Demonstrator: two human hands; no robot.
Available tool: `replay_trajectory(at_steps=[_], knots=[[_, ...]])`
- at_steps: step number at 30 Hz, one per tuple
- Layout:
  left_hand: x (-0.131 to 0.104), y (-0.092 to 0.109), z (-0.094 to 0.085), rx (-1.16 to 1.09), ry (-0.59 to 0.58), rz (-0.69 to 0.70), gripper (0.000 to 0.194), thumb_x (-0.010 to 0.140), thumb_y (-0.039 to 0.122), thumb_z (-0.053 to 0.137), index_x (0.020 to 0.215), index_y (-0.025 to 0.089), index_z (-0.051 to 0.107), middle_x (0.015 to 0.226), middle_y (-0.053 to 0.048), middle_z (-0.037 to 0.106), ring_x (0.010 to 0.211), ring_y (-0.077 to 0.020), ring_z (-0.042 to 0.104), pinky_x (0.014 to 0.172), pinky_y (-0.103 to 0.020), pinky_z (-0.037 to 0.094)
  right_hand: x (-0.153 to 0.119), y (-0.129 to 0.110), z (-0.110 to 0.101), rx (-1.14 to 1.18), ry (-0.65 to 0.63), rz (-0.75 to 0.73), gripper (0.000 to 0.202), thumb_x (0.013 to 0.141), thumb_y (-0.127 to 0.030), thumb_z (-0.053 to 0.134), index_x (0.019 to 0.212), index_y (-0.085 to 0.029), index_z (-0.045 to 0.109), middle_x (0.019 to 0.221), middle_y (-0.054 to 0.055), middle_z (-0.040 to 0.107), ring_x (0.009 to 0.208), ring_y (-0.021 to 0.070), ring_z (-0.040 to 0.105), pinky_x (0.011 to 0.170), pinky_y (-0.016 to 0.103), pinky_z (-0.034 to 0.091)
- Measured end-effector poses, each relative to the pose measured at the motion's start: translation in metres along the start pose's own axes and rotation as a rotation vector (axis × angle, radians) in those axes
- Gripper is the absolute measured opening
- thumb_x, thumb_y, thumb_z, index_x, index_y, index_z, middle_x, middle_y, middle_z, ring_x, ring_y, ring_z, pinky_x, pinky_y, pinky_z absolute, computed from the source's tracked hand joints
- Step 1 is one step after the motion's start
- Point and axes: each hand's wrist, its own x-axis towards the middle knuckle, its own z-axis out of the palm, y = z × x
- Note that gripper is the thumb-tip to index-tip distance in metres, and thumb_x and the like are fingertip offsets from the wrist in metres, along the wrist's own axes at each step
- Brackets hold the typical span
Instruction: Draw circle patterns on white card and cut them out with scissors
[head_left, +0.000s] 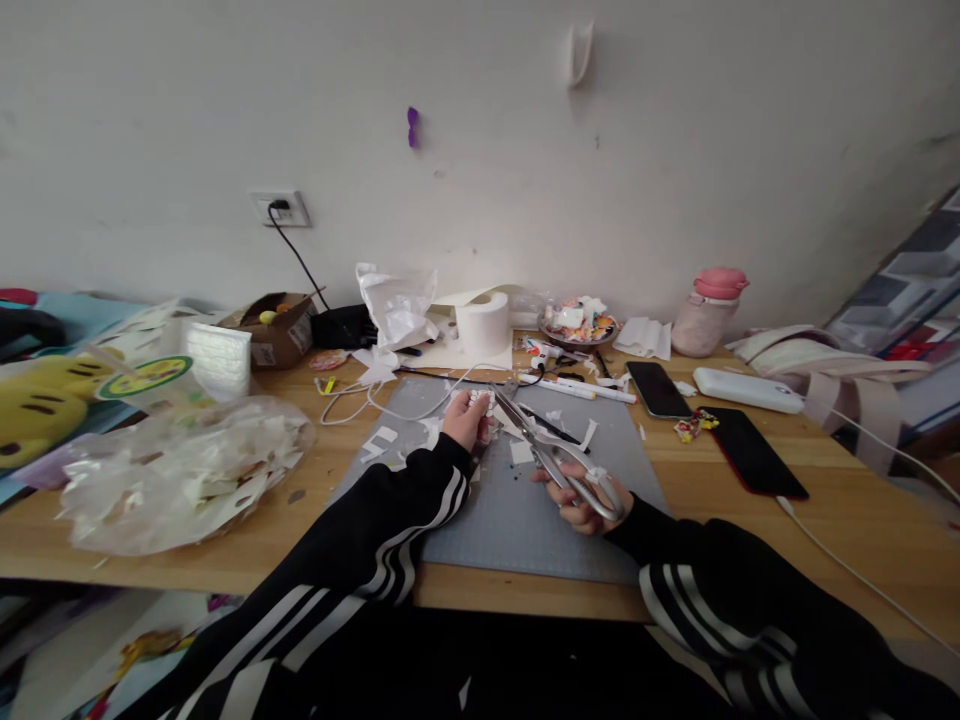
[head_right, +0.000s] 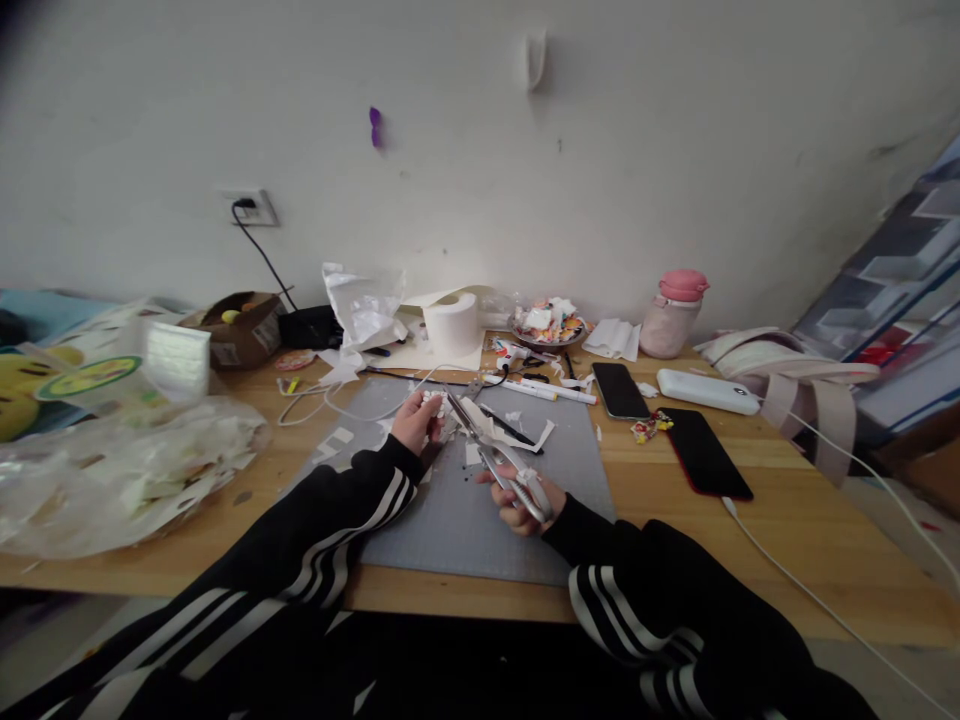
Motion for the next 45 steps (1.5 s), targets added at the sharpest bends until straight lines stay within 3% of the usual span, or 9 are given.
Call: replay_trajectory(at_steps=[10, 21, 33, 40, 45], knots=[[-0.003, 0.001, 0.003, 0.046, -0.019, -0.022, 0.02, 0.093, 0.031, 0.054, 0.098, 0.012, 0.057, 0.074, 0.002, 0.057, 0.051, -0.0051, 0.05, 0.043, -0.017, 0.043, 0.001, 0.0, 0.0, -0.01, -0.009, 0.016, 0.037, 0.063, -0.047, 0.072, 0.087, -0.021, 0.06, 0.05, -0.013, 0.039, 0.032, 0.0008, 0.013, 0.031, 0.013, 0.003], [-0.002, 0.0, 0.001, 0.04, -0.029, -0.005, 0.021, 0.093, 0.032, 0.053, 0.098, 0.012, 0.057, 0.074, 0.002, 0.057, 0.051, -0.0053, 0.05, 0.044, -0.017, 0.043, 0.0, -0.001, 0.002, -0.027, 0.002, 0.016, 0.037, 0.065, -0.045, 0.071, 0.09, -0.021, 0.058, 0.05, -0.013, 0.036, 0.033, 0.0008, 0.013, 0.034, 0.015, 0.0], [-0.001, -0.003, 0.0, 0.037, -0.061, 0.022, 0.021, 0.093, 0.032, 0.053, 0.098, 0.012, 0.057, 0.073, 0.002, 0.057, 0.05, -0.005, 0.049, 0.043, -0.017, 0.043, -0.002, -0.003, 0.009, -0.049, 0.076, 0.015, 0.043, 0.058, -0.047, 0.075, 0.085, -0.019, 0.059, 0.049, -0.013, 0.037, 0.033, 0.0, 0.016, 0.033, 0.017, 0.002], [0.0, -0.003, 0.001, 0.045, -0.089, 0.028, 0.018, 0.093, 0.03, 0.054, 0.096, 0.012, 0.057, 0.068, 0.004, 0.055, 0.045, -0.0035, 0.045, 0.039, -0.015, 0.038, -0.002, -0.001, 0.014, -0.096, 0.154, -0.022, 0.038, 0.053, -0.028, 0.074, 0.087, -0.021, 0.059, 0.046, -0.015, 0.039, 0.031, -0.0005, 0.016, 0.031, 0.012, 0.007], [0.0, -0.004, 0.001, 0.03, -0.097, 0.048, 0.018, 0.093, 0.03, 0.054, 0.094, 0.012, 0.057, 0.066, 0.005, 0.053, 0.042, -0.0028, 0.043, 0.037, -0.014, 0.035, -0.002, 0.0, 0.016, -0.119, 0.187, -0.031, 0.039, 0.049, -0.026, 0.073, 0.086, -0.022, 0.059, 0.044, -0.016, 0.039, 0.03, -0.0004, 0.016, 0.029, 0.012, 0.009]])
